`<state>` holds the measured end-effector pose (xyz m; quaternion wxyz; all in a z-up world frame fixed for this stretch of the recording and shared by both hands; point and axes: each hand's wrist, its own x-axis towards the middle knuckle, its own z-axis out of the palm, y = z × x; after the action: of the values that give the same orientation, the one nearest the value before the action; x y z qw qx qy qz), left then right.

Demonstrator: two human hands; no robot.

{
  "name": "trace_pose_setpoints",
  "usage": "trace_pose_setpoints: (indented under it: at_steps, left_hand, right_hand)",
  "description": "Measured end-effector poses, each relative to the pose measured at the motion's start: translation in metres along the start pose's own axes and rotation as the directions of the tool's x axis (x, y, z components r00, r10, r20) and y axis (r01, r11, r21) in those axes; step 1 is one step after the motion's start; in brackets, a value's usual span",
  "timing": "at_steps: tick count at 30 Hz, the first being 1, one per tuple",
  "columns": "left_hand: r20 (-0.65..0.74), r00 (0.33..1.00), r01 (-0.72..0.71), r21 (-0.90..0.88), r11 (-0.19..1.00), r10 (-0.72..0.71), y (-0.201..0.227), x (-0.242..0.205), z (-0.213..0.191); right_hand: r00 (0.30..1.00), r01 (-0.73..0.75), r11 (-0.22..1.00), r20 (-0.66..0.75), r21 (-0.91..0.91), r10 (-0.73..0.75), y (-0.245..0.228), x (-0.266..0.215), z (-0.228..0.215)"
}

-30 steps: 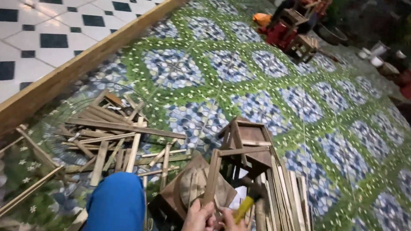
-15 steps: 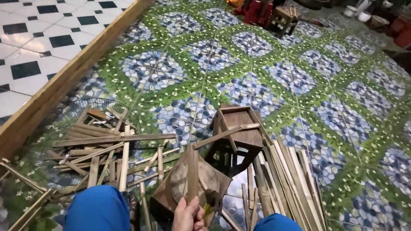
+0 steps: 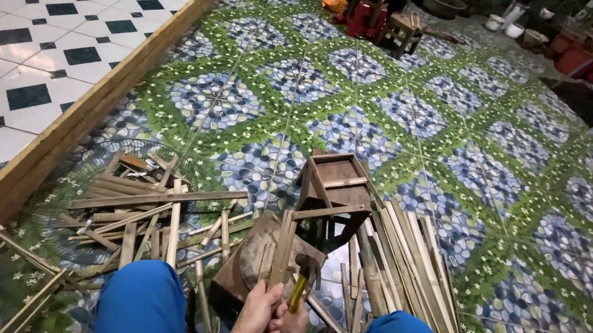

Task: The person assembles a small wooden frame by hand, using a hammer to drive nails into the joints. They repeatedly pick up wooden sticks, align them, and hammer them into place on a small wooden block.

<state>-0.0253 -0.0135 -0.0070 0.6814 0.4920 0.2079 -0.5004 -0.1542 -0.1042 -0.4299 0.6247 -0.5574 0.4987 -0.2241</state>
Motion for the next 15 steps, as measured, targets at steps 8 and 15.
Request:
trace_pose_setpoints:
  at_steps: [8, 15]
  left_hand:
    - [0.025, 1.000, -0.011, -0.034, 0.999, 0.012, 0.009, 0.006, -0.017]
    - [0.014, 1.000, 0.001, -0.024, 1.000, -0.001, 0.008, 0.006, -0.013]
  right_hand:
    - [0.980, -0.170, 0.974, 0.073, -0.151, 0.183, -0.342, -0.090, -0.006]
    - [0.949, 0.135, 0.748, 0.303, -0.649, 0.091, -0.492, -0.156, -0.037]
